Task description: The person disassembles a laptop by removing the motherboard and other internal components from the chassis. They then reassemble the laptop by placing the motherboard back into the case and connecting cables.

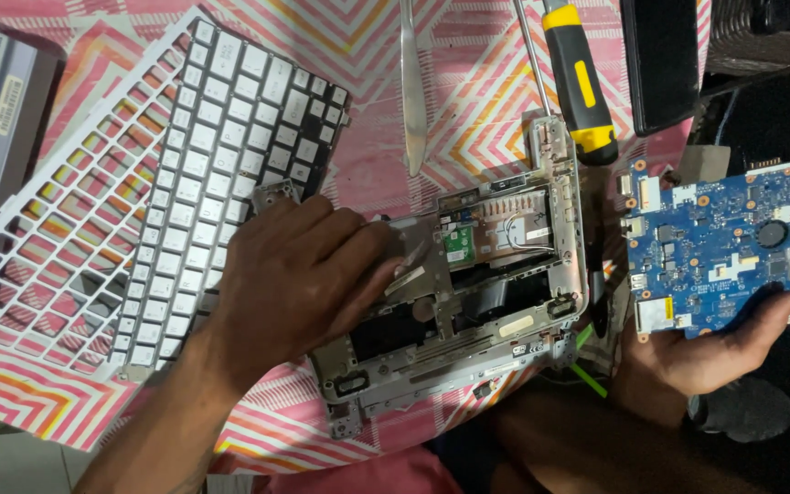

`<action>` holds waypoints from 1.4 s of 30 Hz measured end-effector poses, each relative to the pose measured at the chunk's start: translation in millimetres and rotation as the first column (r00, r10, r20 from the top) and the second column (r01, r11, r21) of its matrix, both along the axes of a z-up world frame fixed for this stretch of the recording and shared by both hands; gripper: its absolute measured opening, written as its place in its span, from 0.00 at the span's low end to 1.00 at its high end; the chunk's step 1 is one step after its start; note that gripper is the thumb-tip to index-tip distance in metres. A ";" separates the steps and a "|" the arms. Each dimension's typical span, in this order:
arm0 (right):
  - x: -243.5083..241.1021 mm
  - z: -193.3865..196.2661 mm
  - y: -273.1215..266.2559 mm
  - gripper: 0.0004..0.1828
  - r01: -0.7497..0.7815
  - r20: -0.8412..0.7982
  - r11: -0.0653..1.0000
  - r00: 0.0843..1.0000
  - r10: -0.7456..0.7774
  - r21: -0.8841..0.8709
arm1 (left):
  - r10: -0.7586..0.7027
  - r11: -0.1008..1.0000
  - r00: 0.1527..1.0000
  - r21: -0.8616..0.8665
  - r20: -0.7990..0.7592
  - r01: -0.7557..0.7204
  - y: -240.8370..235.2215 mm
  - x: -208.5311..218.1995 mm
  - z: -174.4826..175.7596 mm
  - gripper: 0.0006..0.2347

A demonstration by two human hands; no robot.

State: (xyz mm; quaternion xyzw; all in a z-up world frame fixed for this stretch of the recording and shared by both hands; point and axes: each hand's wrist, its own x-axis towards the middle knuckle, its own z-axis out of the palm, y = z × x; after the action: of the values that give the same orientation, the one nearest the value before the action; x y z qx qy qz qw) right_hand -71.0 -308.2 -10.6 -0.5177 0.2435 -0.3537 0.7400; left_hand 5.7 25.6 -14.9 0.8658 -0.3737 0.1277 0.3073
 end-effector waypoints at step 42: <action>-4.0 -8.7 -5.3 0.39 0.204 -0.067 0.974 0.978 -0.198 0.097 | -0.013 1.000 0.999 -0.016 -0.049 0.012 1.7 -1.6 -3.0 0.08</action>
State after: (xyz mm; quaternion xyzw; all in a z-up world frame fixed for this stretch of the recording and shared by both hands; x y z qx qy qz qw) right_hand -75.0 -313.5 -19.4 -0.4613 0.3338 -0.3987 0.7189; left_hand 4.1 27.2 -18.0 0.8638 -0.3706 0.1074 0.3240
